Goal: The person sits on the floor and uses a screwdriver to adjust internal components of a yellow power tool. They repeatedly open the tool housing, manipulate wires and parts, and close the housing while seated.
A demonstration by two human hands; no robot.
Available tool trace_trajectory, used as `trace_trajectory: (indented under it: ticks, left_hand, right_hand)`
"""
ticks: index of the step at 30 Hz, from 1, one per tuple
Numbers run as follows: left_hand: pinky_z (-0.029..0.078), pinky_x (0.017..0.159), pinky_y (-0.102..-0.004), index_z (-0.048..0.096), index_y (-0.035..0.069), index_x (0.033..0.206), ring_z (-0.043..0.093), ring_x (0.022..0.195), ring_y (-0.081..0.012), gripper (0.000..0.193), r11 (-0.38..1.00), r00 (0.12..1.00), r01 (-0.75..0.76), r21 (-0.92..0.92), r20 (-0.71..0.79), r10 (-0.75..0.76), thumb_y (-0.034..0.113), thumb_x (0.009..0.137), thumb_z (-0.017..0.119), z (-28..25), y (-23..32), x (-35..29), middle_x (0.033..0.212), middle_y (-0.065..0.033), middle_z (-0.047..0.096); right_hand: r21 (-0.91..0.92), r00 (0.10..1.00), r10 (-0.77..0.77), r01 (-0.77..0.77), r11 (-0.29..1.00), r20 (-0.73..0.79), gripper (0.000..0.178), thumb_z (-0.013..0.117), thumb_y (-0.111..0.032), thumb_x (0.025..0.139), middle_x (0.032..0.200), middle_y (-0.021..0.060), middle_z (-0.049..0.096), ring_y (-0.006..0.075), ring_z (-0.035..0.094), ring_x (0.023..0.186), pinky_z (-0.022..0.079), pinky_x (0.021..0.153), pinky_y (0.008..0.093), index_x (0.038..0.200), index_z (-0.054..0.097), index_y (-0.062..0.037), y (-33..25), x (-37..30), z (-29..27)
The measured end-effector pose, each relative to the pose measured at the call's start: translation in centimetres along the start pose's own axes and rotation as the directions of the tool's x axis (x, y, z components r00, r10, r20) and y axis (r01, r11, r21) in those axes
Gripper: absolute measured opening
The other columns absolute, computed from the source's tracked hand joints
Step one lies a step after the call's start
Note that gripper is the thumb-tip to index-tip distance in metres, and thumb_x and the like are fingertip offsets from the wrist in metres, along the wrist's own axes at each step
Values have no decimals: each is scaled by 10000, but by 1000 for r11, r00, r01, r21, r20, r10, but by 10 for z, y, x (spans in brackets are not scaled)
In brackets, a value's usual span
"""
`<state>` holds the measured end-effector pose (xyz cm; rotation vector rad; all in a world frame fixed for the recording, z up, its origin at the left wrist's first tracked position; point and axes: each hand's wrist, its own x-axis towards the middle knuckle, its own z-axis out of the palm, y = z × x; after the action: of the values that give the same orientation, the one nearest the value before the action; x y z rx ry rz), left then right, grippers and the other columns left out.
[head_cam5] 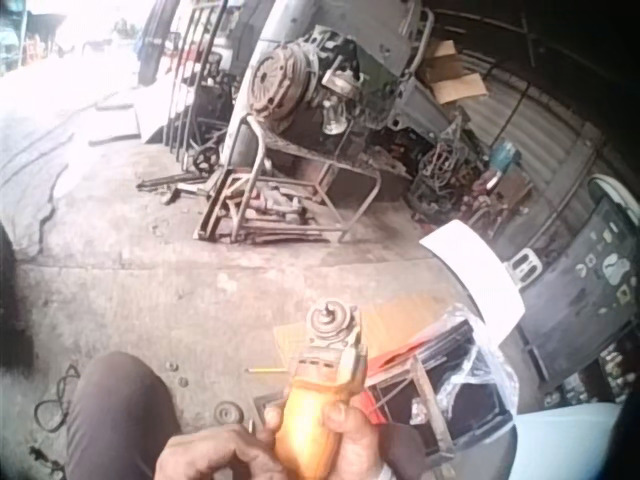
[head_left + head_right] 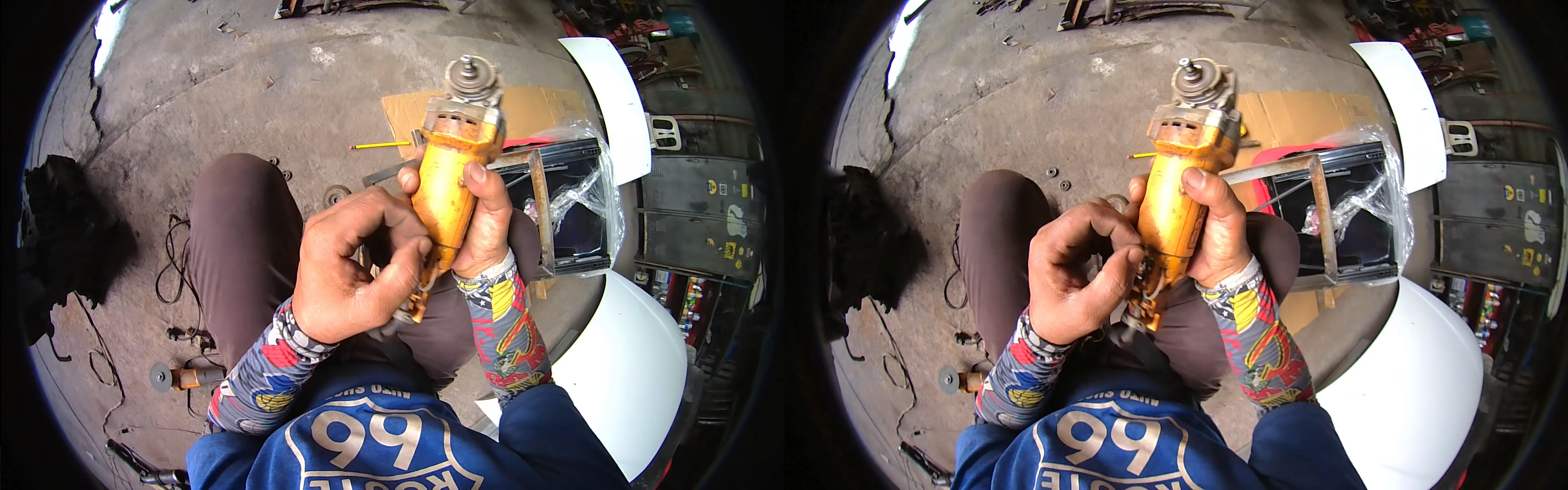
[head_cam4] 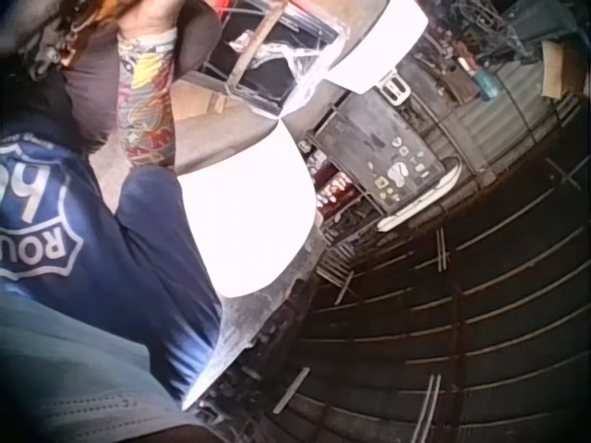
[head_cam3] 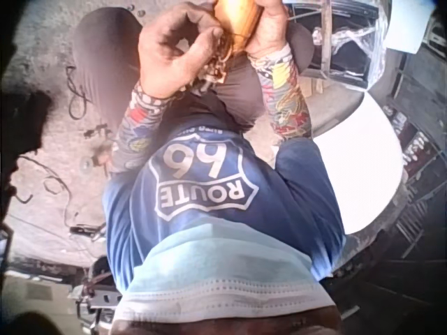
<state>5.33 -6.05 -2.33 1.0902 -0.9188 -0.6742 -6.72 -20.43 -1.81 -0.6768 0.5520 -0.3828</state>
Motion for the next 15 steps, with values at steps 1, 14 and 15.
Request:
trace_trajectory:
  ticks: [1, 14, 15]
  left_hand:
    - [486, 725, -257, 627, -2, 861, 594, 719, -118, 69, 997, 996, 75, -27, -35, -76, 22, 890, 685, 1, 0, -3, 802, -42, 648]
    - [476, 730, -259, 668, 4, 893, 579, 785, -99, 78, 971, 966, 240, 0, -104, -239, 17, 860, 738, -2, -11, -24, 834, -23, 626]
    - [478, 740, -268, 670, 7, 880, 585, 791, -112, 86, 982, 980, 174, 74, -108, -166, 11, 845, 748, -2, -12, -24, 832, -32, 626]
  right_hand:
    - [-8, 999, -52, 52, 999, 9, 623, 717, -464, 868, 1041, 168, 639, 314, 692, 886, 617, 802, 439, 1258, 545, -10, 2, 0, 1]
    - [-19, 939, -336, 336, 942, -66, 551, 724, -418, 856, 1028, 119, 656, 294, 706, 885, 601, 808, 454, 1189, 575, -4, 7, 1, 0]
    - [-27, 936, -347, 346, 938, -57, 557, 726, -418, 854, 1032, 118, 655, 294, 703, 895, 597, 817, 456, 1197, 573, -6, 7, 0, -1]
